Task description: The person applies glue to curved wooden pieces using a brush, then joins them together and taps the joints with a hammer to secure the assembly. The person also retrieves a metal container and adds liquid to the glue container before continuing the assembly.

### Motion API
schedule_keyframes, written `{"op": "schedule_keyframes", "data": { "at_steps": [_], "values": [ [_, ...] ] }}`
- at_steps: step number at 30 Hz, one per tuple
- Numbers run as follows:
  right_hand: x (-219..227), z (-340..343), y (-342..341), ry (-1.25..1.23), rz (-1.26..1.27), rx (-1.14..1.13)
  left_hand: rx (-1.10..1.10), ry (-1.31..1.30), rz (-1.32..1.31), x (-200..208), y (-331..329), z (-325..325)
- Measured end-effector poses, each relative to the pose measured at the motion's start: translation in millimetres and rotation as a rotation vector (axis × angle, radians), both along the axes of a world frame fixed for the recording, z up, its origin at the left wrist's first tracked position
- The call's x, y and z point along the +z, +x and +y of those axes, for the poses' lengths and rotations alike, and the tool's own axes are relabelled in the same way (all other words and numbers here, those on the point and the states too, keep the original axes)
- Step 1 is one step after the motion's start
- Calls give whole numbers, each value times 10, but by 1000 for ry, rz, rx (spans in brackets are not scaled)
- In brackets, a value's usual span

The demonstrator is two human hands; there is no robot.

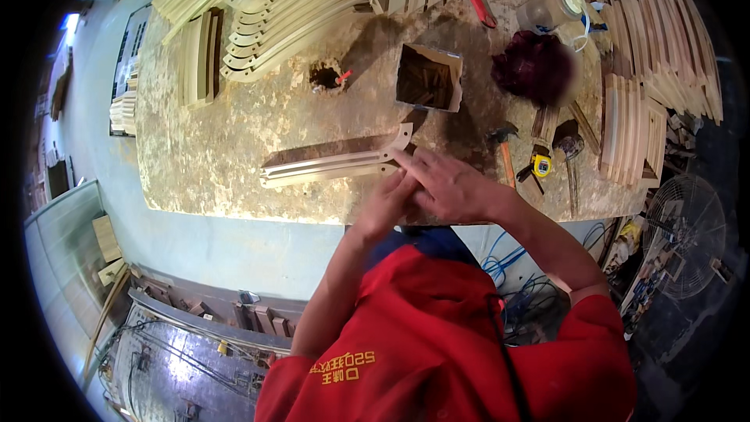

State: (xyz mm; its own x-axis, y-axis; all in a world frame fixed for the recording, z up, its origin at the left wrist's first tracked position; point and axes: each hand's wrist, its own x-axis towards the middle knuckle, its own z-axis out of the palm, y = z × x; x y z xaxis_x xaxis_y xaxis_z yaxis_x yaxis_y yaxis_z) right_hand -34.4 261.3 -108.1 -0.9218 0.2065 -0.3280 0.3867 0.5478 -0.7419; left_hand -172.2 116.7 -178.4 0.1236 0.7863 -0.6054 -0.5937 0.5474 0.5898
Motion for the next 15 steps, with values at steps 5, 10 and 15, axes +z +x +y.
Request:
{"op": "schedule_keyframes", "data": {
  "at_steps": [5,10,15],
  "values": [
    [-641,997,-305,-51,14,-416,224,-20,13,-132,-60,-177],
    [-2638,1342,-1100,504,-365,-518,211,21,118,-131,-144,-292],
    [-2335,1265,-1459,623,-619,-447,340,-5,53,-74,-377,-426]
  ]
}}
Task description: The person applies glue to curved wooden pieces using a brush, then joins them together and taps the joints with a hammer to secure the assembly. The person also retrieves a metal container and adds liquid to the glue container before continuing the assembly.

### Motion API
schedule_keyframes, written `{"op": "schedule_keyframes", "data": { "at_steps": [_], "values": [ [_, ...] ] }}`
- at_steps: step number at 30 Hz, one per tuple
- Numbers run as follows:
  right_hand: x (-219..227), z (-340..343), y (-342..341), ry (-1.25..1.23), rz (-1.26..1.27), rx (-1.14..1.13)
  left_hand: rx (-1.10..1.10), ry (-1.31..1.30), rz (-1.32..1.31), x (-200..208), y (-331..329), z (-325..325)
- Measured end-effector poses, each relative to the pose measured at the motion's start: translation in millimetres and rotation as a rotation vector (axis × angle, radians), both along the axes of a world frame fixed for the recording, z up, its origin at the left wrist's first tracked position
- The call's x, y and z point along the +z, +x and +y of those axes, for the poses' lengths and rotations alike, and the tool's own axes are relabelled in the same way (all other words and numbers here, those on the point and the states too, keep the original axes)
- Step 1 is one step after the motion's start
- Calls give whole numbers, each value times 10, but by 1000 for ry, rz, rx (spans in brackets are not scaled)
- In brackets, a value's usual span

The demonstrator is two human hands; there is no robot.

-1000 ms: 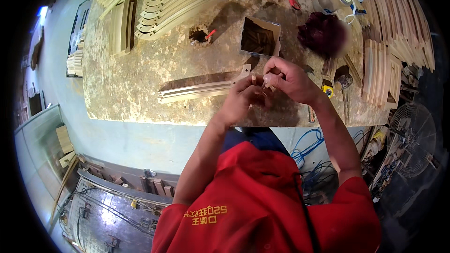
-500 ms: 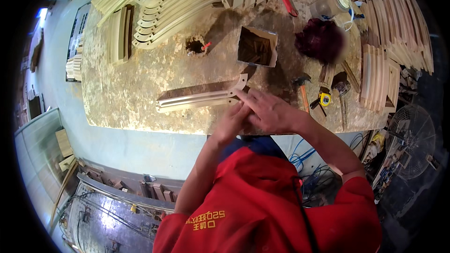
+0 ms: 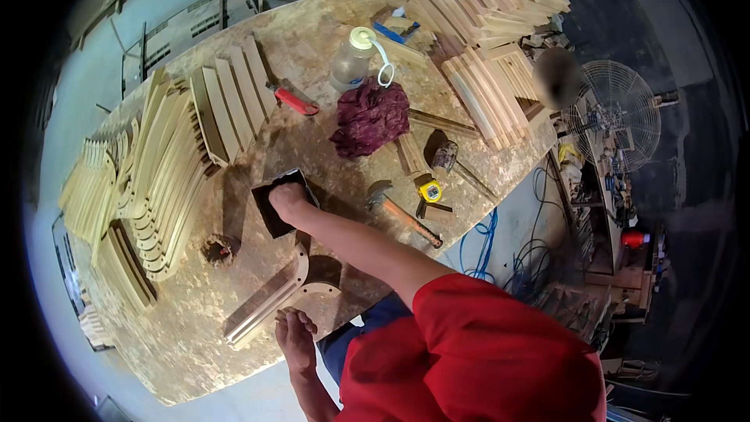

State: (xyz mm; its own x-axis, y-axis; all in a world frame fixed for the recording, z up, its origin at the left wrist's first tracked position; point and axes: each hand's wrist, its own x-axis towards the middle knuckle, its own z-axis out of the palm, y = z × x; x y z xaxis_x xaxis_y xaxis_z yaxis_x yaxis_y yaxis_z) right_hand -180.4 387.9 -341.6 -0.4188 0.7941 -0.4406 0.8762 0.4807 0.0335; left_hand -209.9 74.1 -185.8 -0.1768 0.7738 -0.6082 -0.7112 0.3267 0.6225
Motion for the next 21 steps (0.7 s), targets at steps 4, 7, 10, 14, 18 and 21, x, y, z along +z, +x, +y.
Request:
{"op": "schedule_keyframes", "data": {
  "at_steps": [4,7,10,14,18,21],
  "values": [
    [917,-249,476,-274,408,-11,-13,-16,22,-242,-112,-60],
    [1382,-931,943,-456,1013,62,-27,-98,41,-9,18,187],
    [2011,-1365,1175,-794,982,-140,-136,-60,20,204,137,346],
    [2135,-1624,1331,-602,929,-152,-317,111,-54,267,205,315],
    [2032,-1813,1570,-268,1142,58,-306,101,-9,377,317,237],
    [1965,-1978,1746,-190,1275,353,-281,110,38,560,469,209]
  ]
}}
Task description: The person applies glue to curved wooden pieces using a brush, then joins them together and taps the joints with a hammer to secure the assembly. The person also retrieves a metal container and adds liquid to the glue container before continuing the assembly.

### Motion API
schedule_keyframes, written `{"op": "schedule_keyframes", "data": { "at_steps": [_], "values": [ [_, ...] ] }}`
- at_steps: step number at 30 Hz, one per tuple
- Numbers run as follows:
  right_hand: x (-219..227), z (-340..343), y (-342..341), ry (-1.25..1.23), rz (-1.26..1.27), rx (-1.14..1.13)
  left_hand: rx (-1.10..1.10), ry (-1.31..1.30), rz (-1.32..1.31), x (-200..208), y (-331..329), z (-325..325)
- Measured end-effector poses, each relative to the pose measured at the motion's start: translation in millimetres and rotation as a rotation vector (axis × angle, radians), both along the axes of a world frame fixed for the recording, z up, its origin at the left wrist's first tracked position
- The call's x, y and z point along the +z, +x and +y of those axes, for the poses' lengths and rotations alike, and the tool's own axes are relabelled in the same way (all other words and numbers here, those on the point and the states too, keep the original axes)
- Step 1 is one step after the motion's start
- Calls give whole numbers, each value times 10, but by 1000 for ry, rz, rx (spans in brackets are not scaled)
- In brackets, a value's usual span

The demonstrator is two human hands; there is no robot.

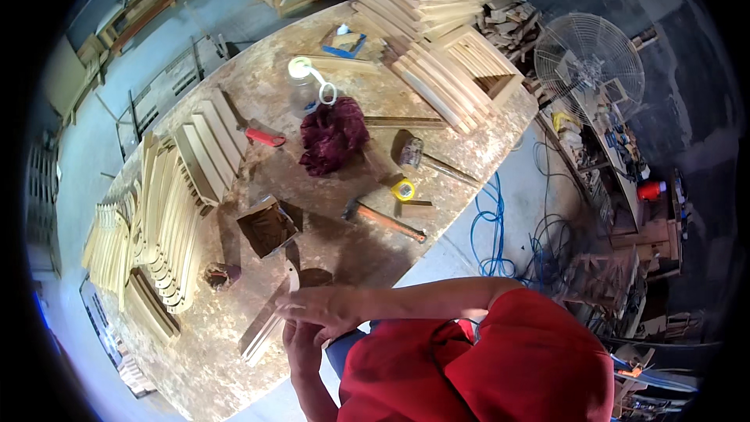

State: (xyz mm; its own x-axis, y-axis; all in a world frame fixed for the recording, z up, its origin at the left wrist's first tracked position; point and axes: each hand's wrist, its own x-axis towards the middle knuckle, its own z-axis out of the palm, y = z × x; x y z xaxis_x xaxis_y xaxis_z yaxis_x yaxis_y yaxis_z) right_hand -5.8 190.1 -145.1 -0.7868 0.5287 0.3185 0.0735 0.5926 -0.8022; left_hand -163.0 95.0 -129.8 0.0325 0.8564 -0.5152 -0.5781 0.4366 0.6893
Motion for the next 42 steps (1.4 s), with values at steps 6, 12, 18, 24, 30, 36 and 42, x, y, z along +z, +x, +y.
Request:
{"op": "schedule_keyframes", "data": {
  "at_steps": [6,12,18,24,30,36,42],
  "values": [
    [118,-28,75,169,-104,183,-141,160,208,-38,68,-157],
    [204,-53,12,208,-73,229,-19,103,-38,-41,41,-287],
    [209,-76,-222,176,-46,296,76,144,-204,-158,-117,-511],
    [169,-171,-748,44,-88,403,185,43,-266,-53,-448,-737],
    [289,-62,-1001,-6,-65,441,190,-44,-292,-136,-643,-773],
    [-213,662,-1345,-530,81,-322,362,-152,70,-519,-1130,-667],
    [-500,1099,-2101,-45,-242,-186,307,-71,587,-1076,-1772,241]
  ]
}}
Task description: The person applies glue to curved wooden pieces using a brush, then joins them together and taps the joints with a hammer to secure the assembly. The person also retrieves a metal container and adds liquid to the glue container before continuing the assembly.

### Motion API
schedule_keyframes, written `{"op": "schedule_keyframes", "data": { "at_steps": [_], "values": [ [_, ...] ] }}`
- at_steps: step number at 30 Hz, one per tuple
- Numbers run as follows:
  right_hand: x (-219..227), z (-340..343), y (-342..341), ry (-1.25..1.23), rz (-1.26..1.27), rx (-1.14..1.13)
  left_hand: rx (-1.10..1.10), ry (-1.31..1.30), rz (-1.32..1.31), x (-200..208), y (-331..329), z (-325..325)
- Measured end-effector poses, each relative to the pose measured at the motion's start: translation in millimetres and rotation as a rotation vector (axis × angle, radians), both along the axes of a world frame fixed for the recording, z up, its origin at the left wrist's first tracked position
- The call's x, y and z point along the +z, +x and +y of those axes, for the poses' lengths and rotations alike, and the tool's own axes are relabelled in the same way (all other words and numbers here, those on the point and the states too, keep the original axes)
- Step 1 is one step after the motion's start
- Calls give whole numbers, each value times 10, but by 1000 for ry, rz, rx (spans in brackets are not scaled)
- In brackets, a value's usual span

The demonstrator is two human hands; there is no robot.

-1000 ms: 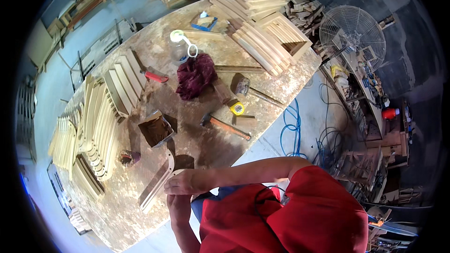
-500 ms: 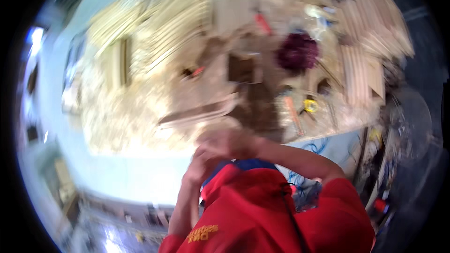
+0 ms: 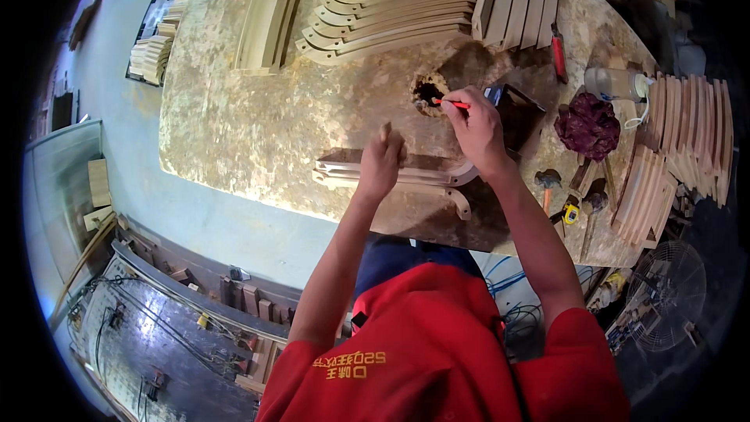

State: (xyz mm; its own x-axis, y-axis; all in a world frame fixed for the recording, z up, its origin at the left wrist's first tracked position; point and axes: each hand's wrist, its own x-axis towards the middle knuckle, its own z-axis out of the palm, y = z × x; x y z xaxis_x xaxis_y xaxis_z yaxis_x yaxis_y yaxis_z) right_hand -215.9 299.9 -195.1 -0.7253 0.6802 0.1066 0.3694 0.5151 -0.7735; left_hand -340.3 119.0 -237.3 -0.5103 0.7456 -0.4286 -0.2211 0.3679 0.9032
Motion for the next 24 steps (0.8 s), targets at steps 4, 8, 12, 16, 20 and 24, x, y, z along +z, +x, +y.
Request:
{"op": "schedule_keyframes", "data": {
  "at_steps": [4,8,12,16,20,24],
  "values": [
    [54,-28,-78,12,24,47,-5,-132,49,-328,-69,514],
    [121,11,-62,58,20,76,-96,-270,235,-381,-69,629],
    [34,122,-147,140,-68,164,-121,-303,263,-301,-125,668],
    [-67,164,-244,157,-103,182,-133,-340,268,-245,-164,687],
    [-9,182,-361,26,-161,120,-66,-364,322,-276,-72,687],
    [-102,210,-341,56,-129,66,-79,-360,337,-357,-56,668]
  ]
}}
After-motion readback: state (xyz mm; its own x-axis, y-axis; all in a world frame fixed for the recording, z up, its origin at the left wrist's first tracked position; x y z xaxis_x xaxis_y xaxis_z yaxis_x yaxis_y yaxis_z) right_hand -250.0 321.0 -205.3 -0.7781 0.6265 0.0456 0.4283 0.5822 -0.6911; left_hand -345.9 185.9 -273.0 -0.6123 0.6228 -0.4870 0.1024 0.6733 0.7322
